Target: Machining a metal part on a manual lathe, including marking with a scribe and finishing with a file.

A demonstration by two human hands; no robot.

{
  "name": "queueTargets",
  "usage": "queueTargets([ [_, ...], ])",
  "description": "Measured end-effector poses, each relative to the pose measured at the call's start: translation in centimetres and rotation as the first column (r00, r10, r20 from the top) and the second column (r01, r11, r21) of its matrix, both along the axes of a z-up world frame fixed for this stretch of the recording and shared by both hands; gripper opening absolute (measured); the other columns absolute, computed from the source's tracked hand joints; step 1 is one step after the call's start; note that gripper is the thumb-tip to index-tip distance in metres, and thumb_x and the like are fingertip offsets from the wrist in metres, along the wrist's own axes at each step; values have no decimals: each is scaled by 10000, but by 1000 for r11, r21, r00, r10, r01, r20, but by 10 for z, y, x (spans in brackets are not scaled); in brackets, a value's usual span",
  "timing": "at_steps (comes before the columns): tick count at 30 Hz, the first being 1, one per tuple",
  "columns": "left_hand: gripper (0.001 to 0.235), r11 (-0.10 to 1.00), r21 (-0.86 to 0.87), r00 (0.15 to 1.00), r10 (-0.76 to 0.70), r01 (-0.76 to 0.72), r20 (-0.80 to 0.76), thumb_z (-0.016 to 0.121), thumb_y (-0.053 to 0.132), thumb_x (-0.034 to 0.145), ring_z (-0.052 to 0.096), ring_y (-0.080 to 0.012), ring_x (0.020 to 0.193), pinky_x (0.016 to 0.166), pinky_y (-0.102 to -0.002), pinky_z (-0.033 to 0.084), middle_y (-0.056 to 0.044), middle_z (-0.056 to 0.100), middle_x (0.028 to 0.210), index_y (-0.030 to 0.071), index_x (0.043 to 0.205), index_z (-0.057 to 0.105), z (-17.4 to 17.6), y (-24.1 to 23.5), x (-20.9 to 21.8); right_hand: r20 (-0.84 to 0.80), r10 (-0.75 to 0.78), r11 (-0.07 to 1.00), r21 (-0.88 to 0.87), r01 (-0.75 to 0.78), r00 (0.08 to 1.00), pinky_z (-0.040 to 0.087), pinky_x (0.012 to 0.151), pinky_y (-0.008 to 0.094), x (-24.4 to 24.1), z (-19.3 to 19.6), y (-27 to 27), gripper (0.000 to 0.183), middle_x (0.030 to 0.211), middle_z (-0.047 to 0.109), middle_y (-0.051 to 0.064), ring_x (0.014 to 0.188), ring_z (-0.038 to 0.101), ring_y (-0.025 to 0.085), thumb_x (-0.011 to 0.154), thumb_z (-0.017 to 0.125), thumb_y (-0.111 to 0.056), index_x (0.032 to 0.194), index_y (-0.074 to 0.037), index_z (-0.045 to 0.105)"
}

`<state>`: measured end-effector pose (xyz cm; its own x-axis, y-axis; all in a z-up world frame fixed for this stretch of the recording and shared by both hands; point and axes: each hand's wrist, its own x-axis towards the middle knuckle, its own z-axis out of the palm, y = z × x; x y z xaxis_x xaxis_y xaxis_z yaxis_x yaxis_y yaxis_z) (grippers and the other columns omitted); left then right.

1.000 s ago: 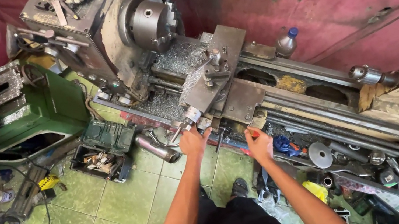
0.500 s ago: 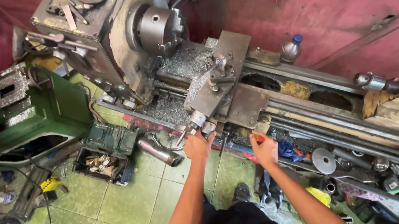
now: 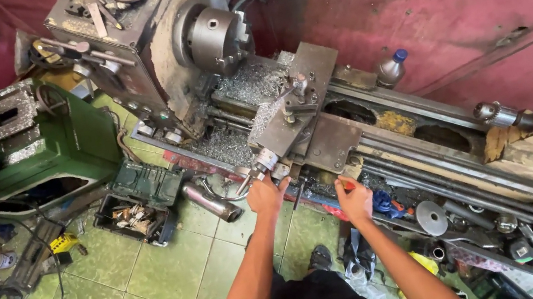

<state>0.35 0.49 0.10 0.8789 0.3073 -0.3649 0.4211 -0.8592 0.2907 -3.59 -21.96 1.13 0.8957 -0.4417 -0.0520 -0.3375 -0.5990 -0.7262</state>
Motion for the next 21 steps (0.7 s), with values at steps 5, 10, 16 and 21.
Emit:
queueTargets([
  [5, 675, 1000, -9, 1000, 15, -15, 15, 603, 745, 824, 749, -395, 946, 822, -477, 611, -171, 715, 950, 203, 1212, 706, 25, -1, -3, -29, -39, 996, -84, 37, 999, 609, 876, 458, -2, -14, -8, 169, 808, 775, 85, 888, 752, 324, 855, 731, -421, 991, -360, 810],
  [10, 688, 1000, 14, 1000, 3, -3, 10, 586, 768, 820, 750, -385, 944, 823, -471, 610, -157, 713, 957, 205, 1197, 708, 24, -2, -4, 26, -27, 999, -24, 27, 999, 604, 851, 481, -1, -2, -3, 154, 799, 768, 103, 883, 743, 345, 841, 755, -371, 983, -363, 814],
  [16, 668, 1000, 10, 999, 5, -5, 39, 613, 740, 820, 754, -370, 935, 808, -463, 616, -141, 717, 934, 227, 1238, 702, -5, 1, 2, -88, 6, 997, -76, -13, 996, 598, 898, 496, 6, 0, -9, 217, 821, 775, 134, 917, 744, 369, 869, 697, -470, 1028, -368, 804],
  [21, 675, 1000, -12, 999, 13, -13, 32, 617, 746, 807, 757, -372, 900, 778, -472, 621, -151, 716, 892, 224, 1222, 721, 2, -1, -3, -98, -17, 990, -142, 3, 995, 614, 875, 477, 10, -9, -8, 191, 776, 770, 80, 881, 754, 332, 837, 700, -514, 972, -419, 797],
])
